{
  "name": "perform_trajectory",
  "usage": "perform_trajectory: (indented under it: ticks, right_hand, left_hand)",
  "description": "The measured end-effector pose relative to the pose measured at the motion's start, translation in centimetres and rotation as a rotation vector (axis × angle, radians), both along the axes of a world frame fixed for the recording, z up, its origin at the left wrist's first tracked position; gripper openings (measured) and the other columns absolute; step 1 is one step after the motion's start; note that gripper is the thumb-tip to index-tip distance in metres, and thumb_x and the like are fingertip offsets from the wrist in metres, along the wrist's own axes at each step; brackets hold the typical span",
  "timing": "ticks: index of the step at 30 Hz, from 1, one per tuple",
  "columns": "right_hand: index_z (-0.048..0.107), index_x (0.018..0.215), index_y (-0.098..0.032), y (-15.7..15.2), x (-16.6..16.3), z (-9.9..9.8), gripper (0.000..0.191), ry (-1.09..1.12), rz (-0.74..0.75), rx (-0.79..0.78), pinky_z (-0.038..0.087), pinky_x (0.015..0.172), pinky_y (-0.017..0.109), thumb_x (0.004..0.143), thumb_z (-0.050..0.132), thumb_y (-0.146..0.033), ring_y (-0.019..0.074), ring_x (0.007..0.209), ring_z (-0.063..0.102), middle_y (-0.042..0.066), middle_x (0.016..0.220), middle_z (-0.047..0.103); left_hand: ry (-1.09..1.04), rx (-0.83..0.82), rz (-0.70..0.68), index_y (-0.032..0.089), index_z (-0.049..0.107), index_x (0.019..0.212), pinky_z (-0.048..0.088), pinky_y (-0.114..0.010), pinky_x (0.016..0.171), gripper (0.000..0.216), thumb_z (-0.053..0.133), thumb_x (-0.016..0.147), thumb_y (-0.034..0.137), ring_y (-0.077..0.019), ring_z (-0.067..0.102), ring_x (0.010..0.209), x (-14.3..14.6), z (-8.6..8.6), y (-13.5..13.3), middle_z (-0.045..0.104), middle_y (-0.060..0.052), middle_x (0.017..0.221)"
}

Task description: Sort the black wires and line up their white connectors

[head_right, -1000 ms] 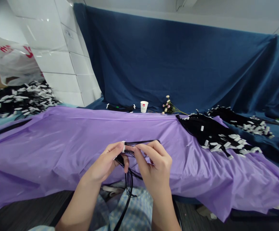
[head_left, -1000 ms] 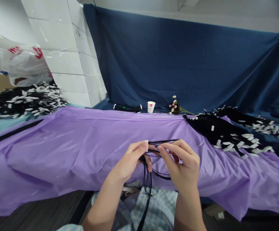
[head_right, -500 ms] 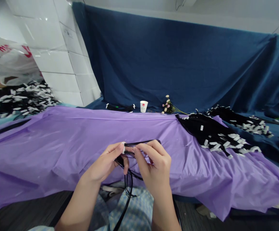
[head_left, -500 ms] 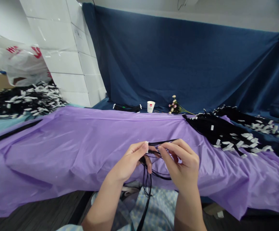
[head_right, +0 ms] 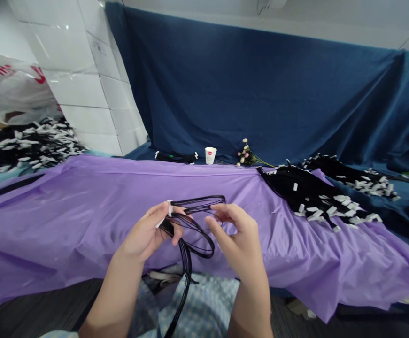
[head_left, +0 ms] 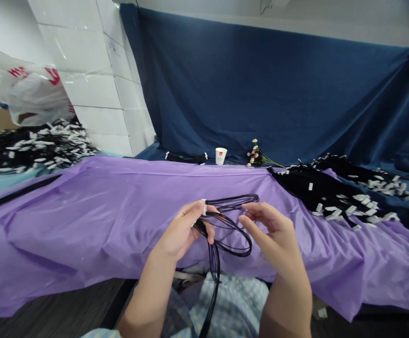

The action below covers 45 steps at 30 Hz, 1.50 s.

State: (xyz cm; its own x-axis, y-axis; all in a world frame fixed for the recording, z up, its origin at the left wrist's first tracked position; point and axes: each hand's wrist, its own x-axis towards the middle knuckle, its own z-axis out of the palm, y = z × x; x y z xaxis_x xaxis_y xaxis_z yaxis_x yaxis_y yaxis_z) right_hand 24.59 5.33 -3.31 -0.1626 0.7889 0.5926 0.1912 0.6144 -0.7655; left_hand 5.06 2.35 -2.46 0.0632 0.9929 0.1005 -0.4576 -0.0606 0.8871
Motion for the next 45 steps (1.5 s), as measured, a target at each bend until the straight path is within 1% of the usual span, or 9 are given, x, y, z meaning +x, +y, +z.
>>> perform_trajectory:
  ticks: [6,10,15,19,22,26,30,34,45]
  right_hand:
    - [0.065,0.084,-0.016,-0.1,0.5,-0.4,0.02,0.037,0.105,-0.204,0.048,0.052,0.023,0.082,0.072,-0.035,0.013,0.061,0.058,0.002,0.069,0.062]
    - [0.065,0.074,-0.016,-0.4,0.4,-0.1,0.017,0.219,0.139,-0.19,0.047,0.045,0.021,0.077,0.076,-0.028,0.011,0.049,0.057,-0.001,0.058,0.06]
    - [0.068,0.088,-0.019,0.1,-0.2,0.1,0.017,0.513,0.14,-0.121,0.062,0.062,0.03,0.075,0.078,-0.023,0.0166,0.065,0.07,0.003,0.075,0.071]
    - [0.066,0.089,-0.018,0.6,-1.2,0.0,0.02,0.577,-0.007,-0.093,0.062,0.07,0.032,0.075,0.079,-0.023,0.0173,0.073,0.071,0.005,0.081,0.073]
    - [0.063,0.088,-0.018,0.8,-1.5,-0.3,0.022,0.556,-0.063,-0.081,0.061,0.071,0.03,0.075,0.08,-0.024,0.0168,0.075,0.071,0.005,0.085,0.071]
    - [0.052,0.089,-0.021,1.2,-1.1,-0.8,0.03,0.521,0.089,-0.215,0.06,0.069,0.029,0.076,0.078,-0.03,0.013,0.07,0.068,0.001,0.094,0.064]
    - [0.055,0.088,-0.019,1.2,-1.0,-0.9,0.023,0.171,0.255,-0.351,0.047,0.054,0.019,0.084,0.07,-0.036,0.0089,0.06,0.056,-0.002,0.078,0.058]
    - [0.063,0.079,-0.016,0.2,-1.9,-0.1,0.018,-0.11,0.331,-0.234,0.039,0.053,0.02,0.088,0.065,-0.032,0.0107,0.062,0.052,0.0,0.07,0.058]
    - [0.073,0.097,-0.017,-0.5,-3.4,-0.1,0.017,-0.105,0.388,-0.126,0.039,0.056,0.02,0.088,0.064,-0.029,0.0112,0.064,0.052,0.001,0.074,0.06]
  left_hand:
    - [-0.049,-0.014,-0.004,0.011,0.069,0.086,0.046,-0.023,0.048,0.04,0.07,0.079,0.05,-0.0149,0.062,0.045,-0.1,0.0,0.1,0.068,-0.005,0.061]
    - [-0.05,-0.02,-0.004,0.011,0.069,0.085,0.047,-0.023,0.047,0.04,0.073,0.077,0.05,-0.0149,0.063,0.045,-0.2,0.1,0.2,0.072,-0.007,0.068]
    - [-0.04,-0.029,-0.009,0.011,0.069,0.084,0.047,-0.024,0.047,0.04,0.074,0.076,0.05,-0.0145,0.062,0.044,-0.1,0.2,0.2,0.071,-0.006,0.068]
    - [-0.045,-0.028,-0.074,0.011,0.068,0.084,0.046,-0.024,0.046,0.04,0.072,0.077,0.05,-0.014,0.062,0.045,0.1,0.1,0.2,0.072,-0.009,0.075]
    - [-0.074,-0.032,-0.07,0.011,0.068,0.083,0.044,-0.023,0.046,0.039,0.071,0.078,0.049,-0.0136,0.061,0.046,0.3,0.1,0.2,0.069,-0.007,0.068]
    - [-0.15,-0.034,-0.02,0.012,0.07,0.081,0.045,-0.023,0.051,0.037,0.075,0.075,0.048,-0.0134,0.061,0.048,0.3,0.2,0.1,0.067,-0.004,0.065]
    - [-0.247,-0.039,0.022,0.015,0.071,0.076,0.051,-0.029,0.06,0.038,0.082,0.066,0.05,-0.0186,0.066,0.062,0.5,0.4,0.1,0.071,-0.007,0.071]
    - [-0.281,0.005,0.137,0.015,0.073,0.072,0.053,-0.028,0.07,0.037,0.085,0.062,0.048,-0.0165,0.066,0.068,0.7,0.5,0.0,0.071,-0.005,0.072]
    - [-0.236,-0.004,0.125,0.016,0.072,0.071,0.05,-0.027,0.068,0.042,0.081,0.063,0.056,-0.016,0.063,0.068,0.9,0.1,-0.3,0.07,-0.004,0.073]
